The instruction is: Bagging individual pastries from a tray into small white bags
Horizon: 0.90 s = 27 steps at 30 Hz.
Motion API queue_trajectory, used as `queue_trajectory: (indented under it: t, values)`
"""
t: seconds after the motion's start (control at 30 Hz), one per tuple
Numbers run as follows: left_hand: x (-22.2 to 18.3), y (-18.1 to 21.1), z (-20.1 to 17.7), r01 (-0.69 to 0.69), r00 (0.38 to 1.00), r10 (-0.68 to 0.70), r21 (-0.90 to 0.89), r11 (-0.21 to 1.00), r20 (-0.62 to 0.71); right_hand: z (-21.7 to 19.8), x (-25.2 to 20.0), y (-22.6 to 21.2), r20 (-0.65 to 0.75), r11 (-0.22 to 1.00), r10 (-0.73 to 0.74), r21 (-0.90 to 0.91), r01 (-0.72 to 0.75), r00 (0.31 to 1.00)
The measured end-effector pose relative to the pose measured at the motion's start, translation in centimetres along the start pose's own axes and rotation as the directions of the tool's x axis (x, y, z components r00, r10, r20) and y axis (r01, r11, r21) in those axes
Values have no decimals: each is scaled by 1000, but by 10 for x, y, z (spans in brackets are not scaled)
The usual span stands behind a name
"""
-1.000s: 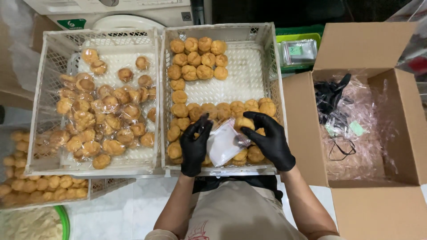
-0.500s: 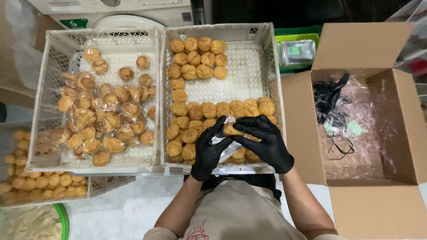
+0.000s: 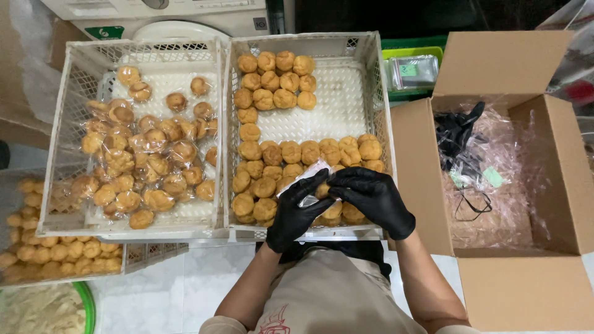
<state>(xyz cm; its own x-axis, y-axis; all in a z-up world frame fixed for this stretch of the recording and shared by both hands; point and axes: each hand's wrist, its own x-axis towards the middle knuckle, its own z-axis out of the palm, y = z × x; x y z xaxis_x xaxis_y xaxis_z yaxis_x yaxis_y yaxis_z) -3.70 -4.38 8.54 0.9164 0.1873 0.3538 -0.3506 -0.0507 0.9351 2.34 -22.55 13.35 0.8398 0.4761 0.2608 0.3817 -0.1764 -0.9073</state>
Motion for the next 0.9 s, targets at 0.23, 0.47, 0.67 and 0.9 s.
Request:
queue_trajectory:
  t: [0.23, 0.47, 0.67, 0.9]
  values:
    - [-6, -9, 6, 100, 995, -101, -119, 988, -4, -3, -4, 7, 91, 997, -71, -19, 73, 993]
    - [-7, -16, 12, 281, 958, -285, -266, 922, 26, -1, -8, 11, 211, 977, -105, -161, 141, 972]
    - [-9, -36, 19, 388, 913, -405, -432, 814, 56, -1, 6, 7, 8, 861, -249, -455, 225, 968]
    - [-20, -54, 25, 388, 920, -338, -339, 857, 197, 2, -5, 57, 55, 629, -341, -728, 271, 938]
